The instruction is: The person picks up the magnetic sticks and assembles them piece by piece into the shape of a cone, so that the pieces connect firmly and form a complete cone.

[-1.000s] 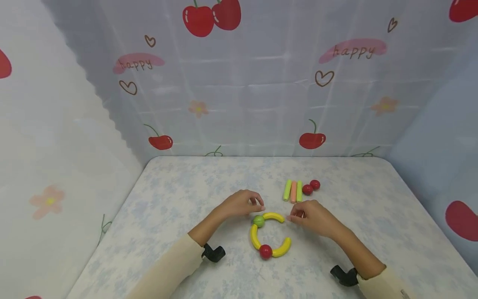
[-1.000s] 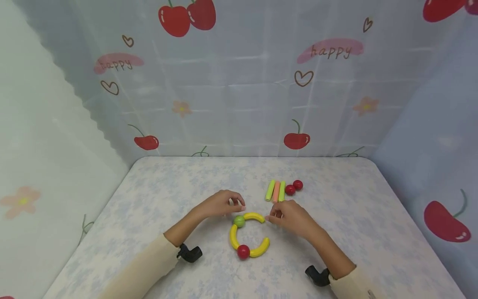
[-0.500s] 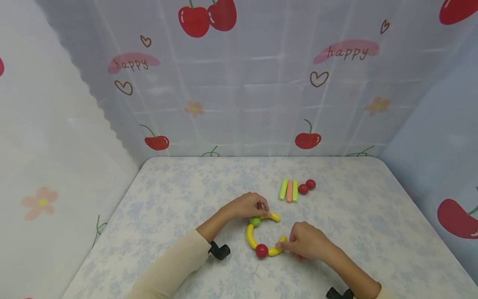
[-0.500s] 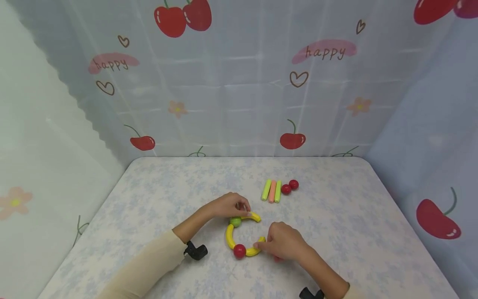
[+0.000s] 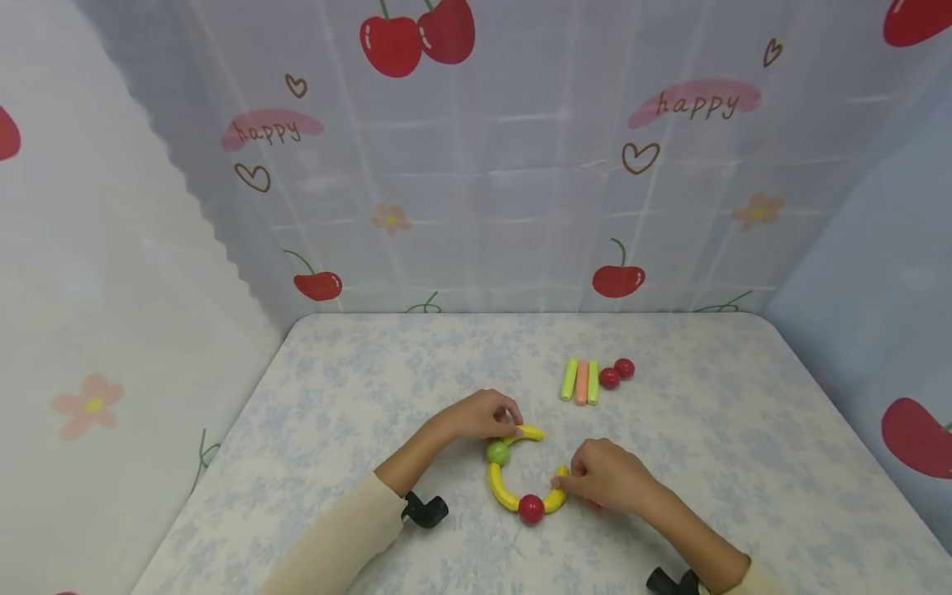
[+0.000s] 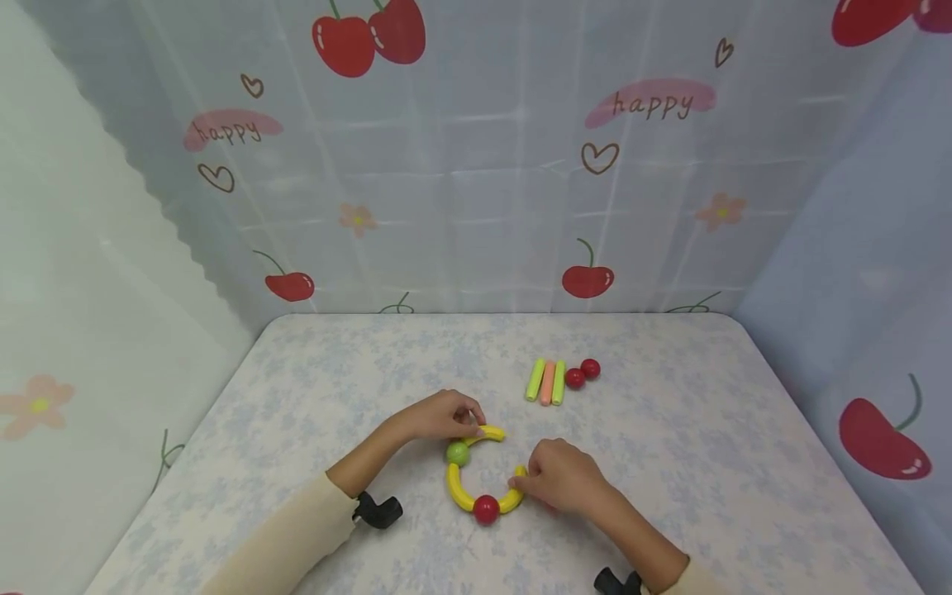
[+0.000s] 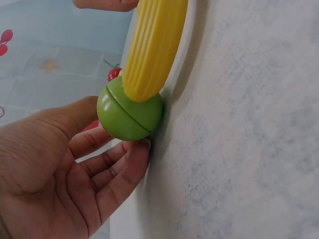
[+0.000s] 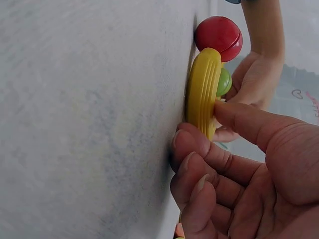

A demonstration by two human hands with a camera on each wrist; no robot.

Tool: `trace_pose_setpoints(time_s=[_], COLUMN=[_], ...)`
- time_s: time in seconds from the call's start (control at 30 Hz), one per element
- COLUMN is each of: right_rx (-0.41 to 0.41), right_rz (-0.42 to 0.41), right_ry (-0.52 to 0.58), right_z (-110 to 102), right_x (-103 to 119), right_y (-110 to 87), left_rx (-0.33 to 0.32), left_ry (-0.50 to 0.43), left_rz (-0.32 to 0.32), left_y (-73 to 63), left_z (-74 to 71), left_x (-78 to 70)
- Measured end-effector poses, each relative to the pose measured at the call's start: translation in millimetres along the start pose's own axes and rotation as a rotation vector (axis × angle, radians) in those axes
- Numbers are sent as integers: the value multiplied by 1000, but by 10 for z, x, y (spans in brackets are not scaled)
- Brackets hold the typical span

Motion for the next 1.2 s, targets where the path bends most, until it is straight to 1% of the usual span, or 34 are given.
trace_pose_setpoints(time_s=[0.1,0.2,0.3,0.43,0.53,0.63,0.8,0.97,1.2], right_rx=[-7,-10,-8,-12,-22,-42,-83,-113,-101], right_rz=[0,6,9,19,38,42,33,47,62], right_ry=[1,-4,-10,-26,-39,-58,-72,-72,-63], right_z=[-2,2,14,28,21,-6,-77,-127,-172], right_x=[22,40,48,62,75,96,104,73,34], right_y=[31,64,86,119,148,182,243,324,374], left_rx=[14,38,43,-2,-43,-70,-94,-125,-169], left_ry=[-34,-44,-51,-65,-84,-105,-133,-161,-209], left_rz=[-43,-81,-100,-102,-87,-76,-82,-98,-106], left_y=[-92,-175,-226,-262,-271,-281,-302,-318,-352], left_z=[3,12,28,52,71,84,93,95,121], left_x=[33,51,57,65,71,86,100,114,194])
Point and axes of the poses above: each hand's wrist, its own y-axis towards the middle knuckle, its own z-axis out of the palm, x = y × z, the point moved 5 cm from there along y, towards the middle knuckle, and after that the axes turned 5 degrees about x, right-handed, at the moved point
